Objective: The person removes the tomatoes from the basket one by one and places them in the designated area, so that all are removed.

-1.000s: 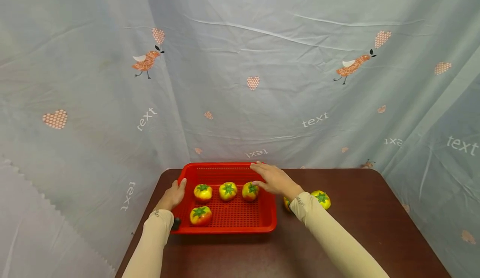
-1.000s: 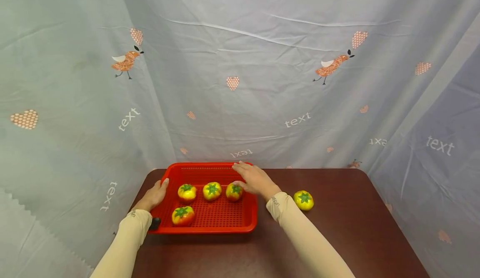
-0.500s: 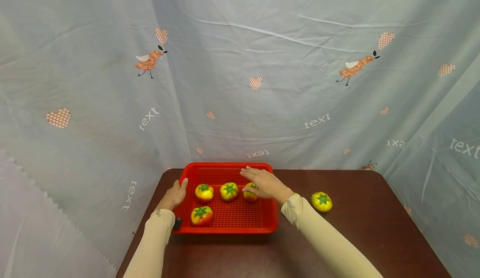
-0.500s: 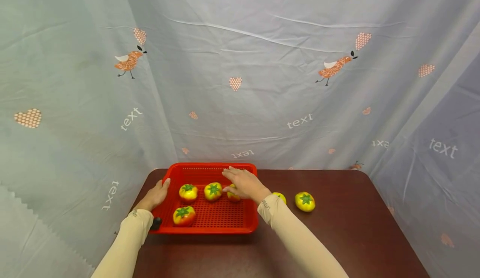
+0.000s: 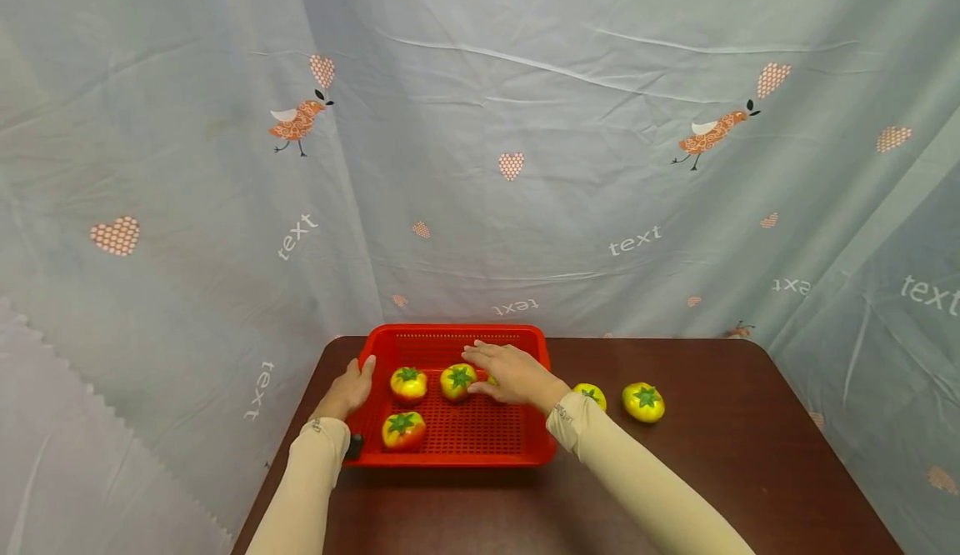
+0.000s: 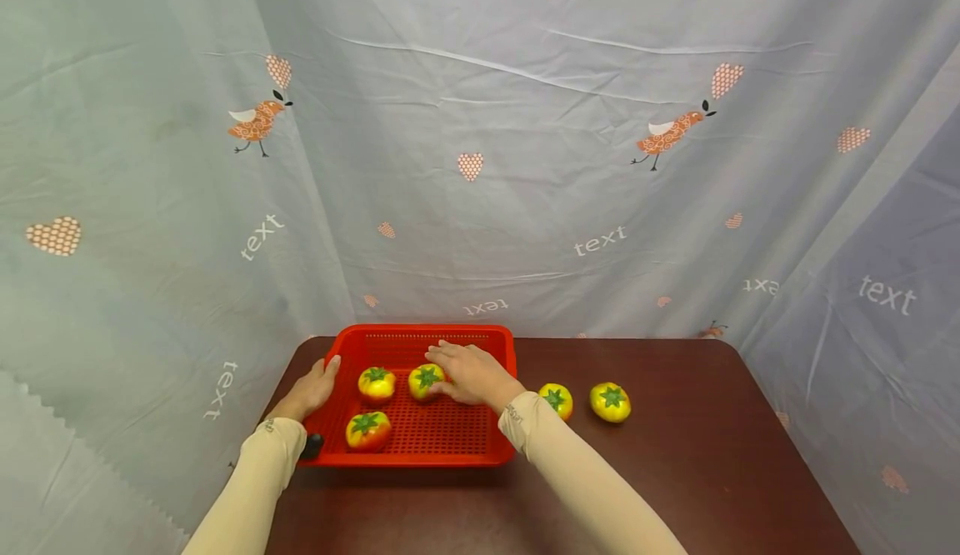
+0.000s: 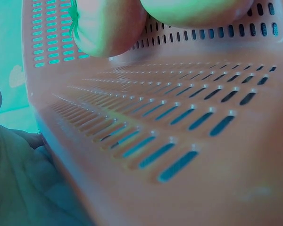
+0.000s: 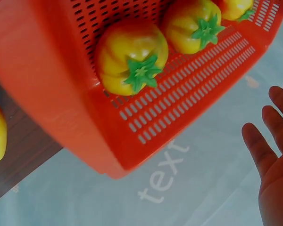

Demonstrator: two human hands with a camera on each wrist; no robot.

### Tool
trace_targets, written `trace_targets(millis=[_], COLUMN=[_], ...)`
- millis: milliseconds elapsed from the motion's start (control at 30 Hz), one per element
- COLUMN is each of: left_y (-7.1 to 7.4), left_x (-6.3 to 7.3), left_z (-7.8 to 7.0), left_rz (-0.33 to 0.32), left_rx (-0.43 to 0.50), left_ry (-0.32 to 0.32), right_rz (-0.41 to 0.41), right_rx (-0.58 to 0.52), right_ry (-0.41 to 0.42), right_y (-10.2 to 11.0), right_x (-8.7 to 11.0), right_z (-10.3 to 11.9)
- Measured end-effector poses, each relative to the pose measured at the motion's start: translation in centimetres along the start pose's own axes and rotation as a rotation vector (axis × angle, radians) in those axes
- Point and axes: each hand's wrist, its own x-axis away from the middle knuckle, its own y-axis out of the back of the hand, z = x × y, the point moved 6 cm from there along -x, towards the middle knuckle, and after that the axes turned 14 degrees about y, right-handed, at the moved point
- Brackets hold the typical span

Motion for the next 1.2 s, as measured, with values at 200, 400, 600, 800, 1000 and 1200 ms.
trace_targets(millis=[200,400,600,800,1000,1200], left_y=[0.0,0.0,0.0,0.0,0.0,0.0], left_x=[-0.1,-0.2,-0.1,0.0,-0.1,-0.3], left_z=[0.1,0.2,0.1,0.0,0.1,0.2], left_rz=[0.005,0.005,0.005,0.002,0.000,-0.006], left_rx=[0.004,0.004,-0.003,-0.002,-0.006,-0.002], left_ry=[0.005,0.009,0.004,-0.013,-0.014,-0.011], right_rz=[0.005,0.020,0.057,0.096,0.117,0.140], right_rx=[0.020,0.030,0.026,0.024,0.059,0.121], right_ry=[0.031,0.058,0.058,0.070,0.103,0.149], right_y=[-0.3,-1.0,-1.8,-2.4,-3.4,-4.3], right_x=[-1.0,-2.0,-3.1,-4.3,-5.3,-6.2], right_z=[0.8,1.5,2.1,3.1,3.9,4.6])
